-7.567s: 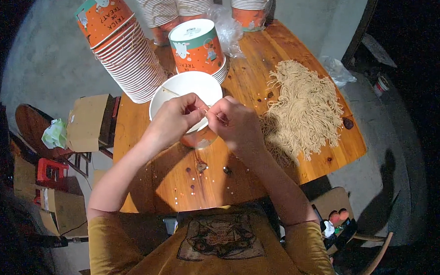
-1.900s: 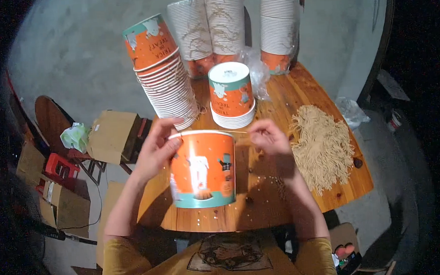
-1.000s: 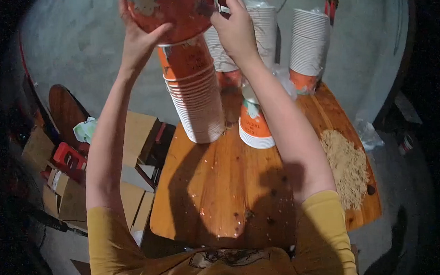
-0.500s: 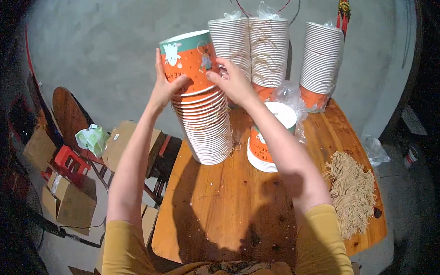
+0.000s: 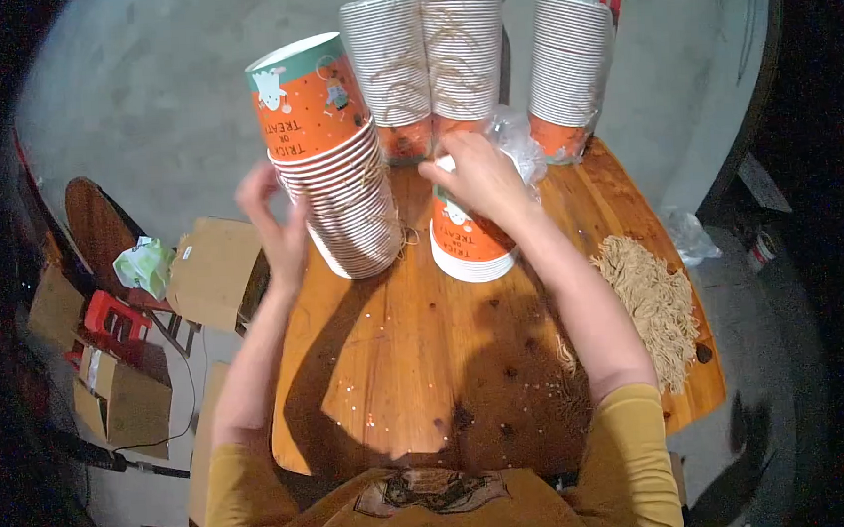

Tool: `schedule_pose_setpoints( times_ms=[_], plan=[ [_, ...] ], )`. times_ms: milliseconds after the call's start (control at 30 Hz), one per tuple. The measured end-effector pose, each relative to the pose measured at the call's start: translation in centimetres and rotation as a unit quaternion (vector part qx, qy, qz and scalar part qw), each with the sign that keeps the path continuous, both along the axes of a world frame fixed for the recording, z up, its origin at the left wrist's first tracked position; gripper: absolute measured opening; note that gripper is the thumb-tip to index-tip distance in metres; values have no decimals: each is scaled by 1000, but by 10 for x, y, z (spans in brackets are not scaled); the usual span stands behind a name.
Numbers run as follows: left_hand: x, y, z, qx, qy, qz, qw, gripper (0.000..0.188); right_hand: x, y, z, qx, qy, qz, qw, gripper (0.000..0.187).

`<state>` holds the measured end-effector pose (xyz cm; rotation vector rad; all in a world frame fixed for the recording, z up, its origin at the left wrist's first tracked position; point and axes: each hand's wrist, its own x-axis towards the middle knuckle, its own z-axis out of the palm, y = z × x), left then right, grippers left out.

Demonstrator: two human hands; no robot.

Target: Attaching small plastic accessories or ties to stacks of paper cups.

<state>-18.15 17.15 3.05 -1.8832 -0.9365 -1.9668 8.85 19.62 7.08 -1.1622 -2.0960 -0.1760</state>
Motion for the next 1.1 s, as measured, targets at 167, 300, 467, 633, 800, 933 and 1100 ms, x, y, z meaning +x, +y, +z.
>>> schedule_pose_setpoints(
  times_ms=[167,300,467,633,800,933,1100],
  plan=[
    [115,-9,-82,-323,40,-199,924,105,27,-12,-34,-32,-4,-10,999,24],
    [157,10,-121,-350,17,-174,920,120,21,-7,-41,-8,36,-1,999,17],
    [172,10,-139,-355,-9,-138,925,124,27,-9,-50,33,76,13,996,15],
    [174,8,-147,-386,-1,-126,914,124,36,-2,-53,89,87,31,992,14],
    [170,16,-149,-442,10,-118,889,119,33,1,-52,92,82,43,992,14],
    [172,22,-147,-468,3,-116,876,117,35,3,-47,107,83,42,990,13],
    [172,20,-143,-499,8,-123,858,116,38,3,-39,169,95,35,980,11]
  ],
)
